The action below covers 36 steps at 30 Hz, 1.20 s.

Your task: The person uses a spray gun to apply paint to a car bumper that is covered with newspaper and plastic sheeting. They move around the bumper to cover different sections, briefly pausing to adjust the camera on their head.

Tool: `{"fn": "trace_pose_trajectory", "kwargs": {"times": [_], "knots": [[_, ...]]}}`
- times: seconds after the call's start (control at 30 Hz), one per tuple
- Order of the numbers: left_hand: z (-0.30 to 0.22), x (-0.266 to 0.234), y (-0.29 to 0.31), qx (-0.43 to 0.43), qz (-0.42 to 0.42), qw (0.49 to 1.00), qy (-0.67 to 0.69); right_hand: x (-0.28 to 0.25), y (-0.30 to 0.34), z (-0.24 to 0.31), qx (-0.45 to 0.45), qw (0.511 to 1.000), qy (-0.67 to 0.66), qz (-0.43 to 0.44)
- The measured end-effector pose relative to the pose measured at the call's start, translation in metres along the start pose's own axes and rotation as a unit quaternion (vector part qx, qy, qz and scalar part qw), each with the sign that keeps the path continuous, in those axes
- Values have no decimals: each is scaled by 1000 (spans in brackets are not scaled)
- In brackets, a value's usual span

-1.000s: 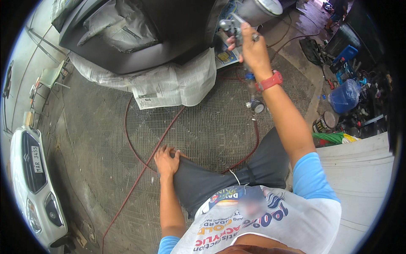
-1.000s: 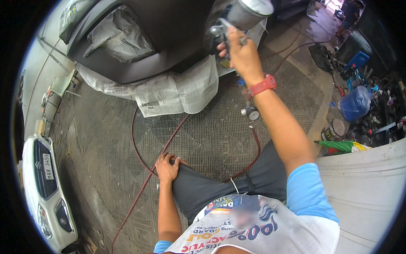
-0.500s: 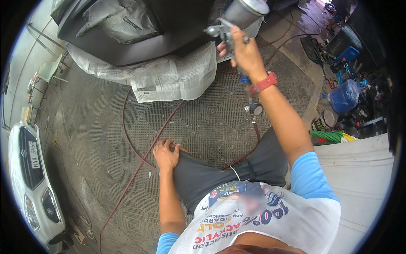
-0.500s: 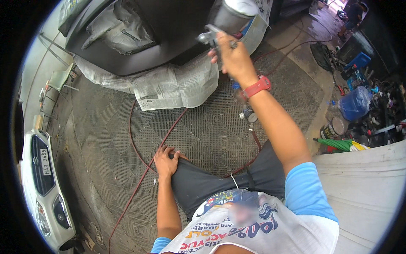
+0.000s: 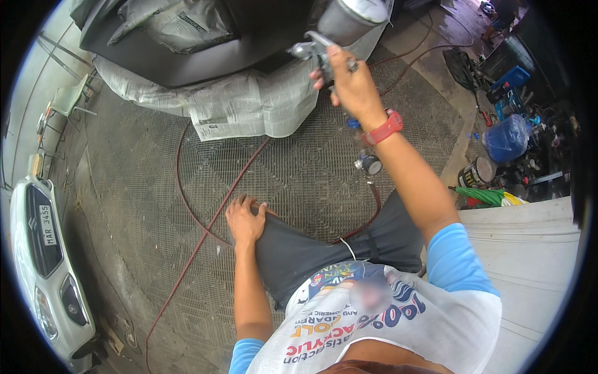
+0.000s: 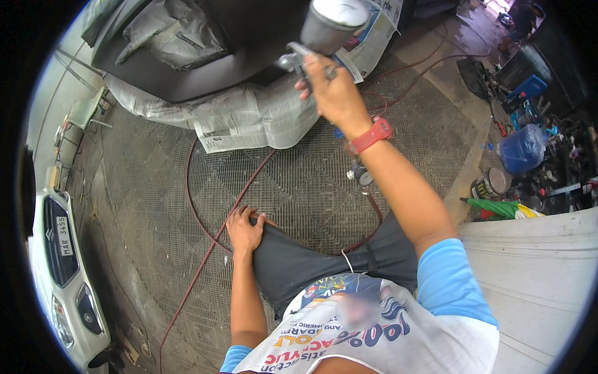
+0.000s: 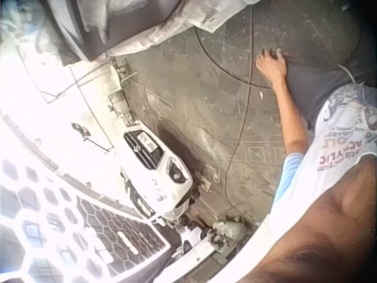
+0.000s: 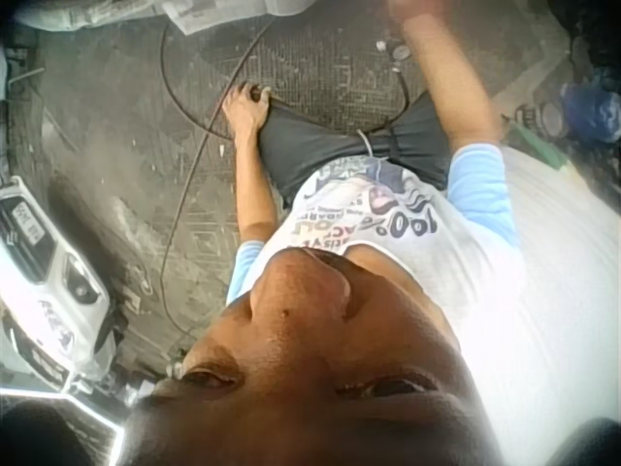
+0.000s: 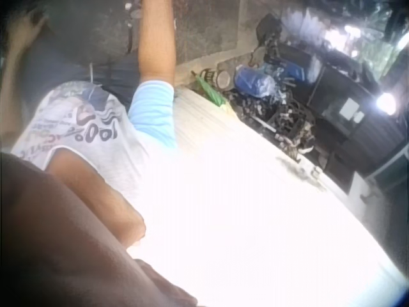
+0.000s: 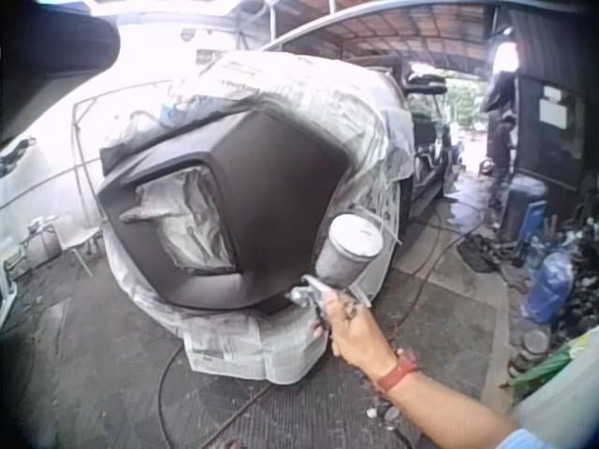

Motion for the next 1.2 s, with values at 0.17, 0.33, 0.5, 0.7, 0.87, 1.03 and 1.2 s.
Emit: {"fn": "trace_pose_trajectory", "kwargs": {"times": [0.17, 0.33, 0.5, 0.7, 0.87, 1.03, 1.2], "knots": [[1, 3, -1, 4, -9, 1000, 0, 42, 23, -4, 6, 993, -46, 107], [0, -2, 3, 1, -7, 1000, 6, 12, 11, -39, 2, 998, 15, 67], [2, -9, 8, 2, -17, 1000, 4, -52, -13, -64, -13, 995, 74, -69], [8, -7, 9, -4, -16, 1000, -11, -51, -5, -88, -36, 993, 71, -92], [4, -5, 7, -5, -11, 1000, -25, 12, 35, -81, -49, 998, -36, 22], [4, -5, 8, -9, -10, 1000, -27, 23, 43, -104, -59, 996, 3, 68], [7, -14, 16, -18, -18, 999, -29, -25, 7, -135, -54, 998, 24, -19]]}}
Point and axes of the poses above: each hand's wrist, its own y-axis away from the middle knuckle, its own x-axis out of the palm, z = x × y, the point moved 8 cm from there along -y, towards the middle knuckle, and after that the axes turned 2 degrees about -z, right-handed, at the moved point
